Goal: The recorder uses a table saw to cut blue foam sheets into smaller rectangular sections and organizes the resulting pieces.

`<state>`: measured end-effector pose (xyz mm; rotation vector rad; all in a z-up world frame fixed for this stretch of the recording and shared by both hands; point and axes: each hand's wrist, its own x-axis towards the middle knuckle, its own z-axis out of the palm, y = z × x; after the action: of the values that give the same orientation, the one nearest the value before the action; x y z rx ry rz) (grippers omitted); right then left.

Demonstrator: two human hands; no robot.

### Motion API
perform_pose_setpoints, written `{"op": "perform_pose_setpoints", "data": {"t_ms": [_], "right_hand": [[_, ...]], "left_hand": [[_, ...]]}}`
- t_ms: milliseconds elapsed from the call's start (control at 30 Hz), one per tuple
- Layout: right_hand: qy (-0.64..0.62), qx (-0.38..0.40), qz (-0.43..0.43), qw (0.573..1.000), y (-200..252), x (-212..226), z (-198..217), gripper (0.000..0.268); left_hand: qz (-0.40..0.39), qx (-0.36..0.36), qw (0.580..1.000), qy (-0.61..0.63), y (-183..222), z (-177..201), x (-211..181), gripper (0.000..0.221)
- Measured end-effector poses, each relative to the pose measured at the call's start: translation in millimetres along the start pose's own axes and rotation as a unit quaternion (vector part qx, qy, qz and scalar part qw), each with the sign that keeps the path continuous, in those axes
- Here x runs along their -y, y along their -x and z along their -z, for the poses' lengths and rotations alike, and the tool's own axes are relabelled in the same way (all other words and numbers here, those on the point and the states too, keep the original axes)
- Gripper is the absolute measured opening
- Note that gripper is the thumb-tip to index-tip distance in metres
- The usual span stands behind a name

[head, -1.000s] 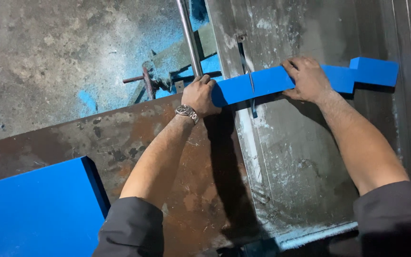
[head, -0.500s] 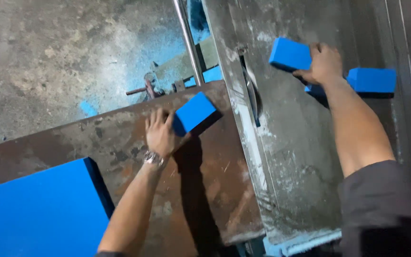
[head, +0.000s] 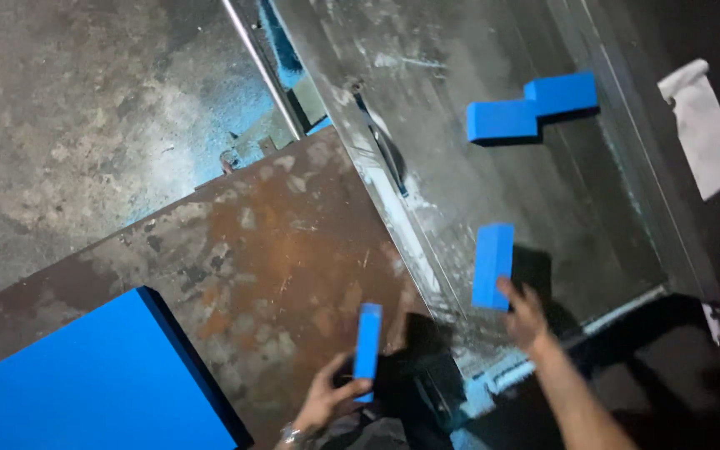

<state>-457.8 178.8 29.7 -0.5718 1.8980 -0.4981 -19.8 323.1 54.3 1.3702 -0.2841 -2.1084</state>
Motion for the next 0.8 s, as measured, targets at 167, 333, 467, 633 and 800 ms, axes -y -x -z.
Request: {"op": "perform_pose_setpoints", "data": {"t_ms": [167,333,467,633,800], "right_hand": [[-0.28,0.142,0.009,0.95,90.4,-111.6,-2.0,0.062],[-0.242,0.21,0.091,0.943,136.0,-101.6,36.4,0.059],[-0.228,0.196,0.223,0.927,76.4,-199.2,116.2,0.046],[-0.144,0.167,0.245,0.944,134.4,-136.7,161.1,0.056],[-0.044,0.143,0.246,0.958,142.4,-151.0,193.7,0.068]], "left_hand": [[-0.102,0.13,0.982,-0.092,-27.2,-102.5,32.6,0.059],[-0.176,0.068,0.972,-0.141,-23.8,-195.1,42.6,0.081],[-0.193,0.012,0.959,-0.209,-25.4,-249.7,78.3,0.103],[-0.202,-0.04,0.958,-0.197,-19.8,-325.5,137.5,0.082],[-0.228,-0.115,0.957,-0.141,-39.9,-364.7,212.1,0.051]]}}
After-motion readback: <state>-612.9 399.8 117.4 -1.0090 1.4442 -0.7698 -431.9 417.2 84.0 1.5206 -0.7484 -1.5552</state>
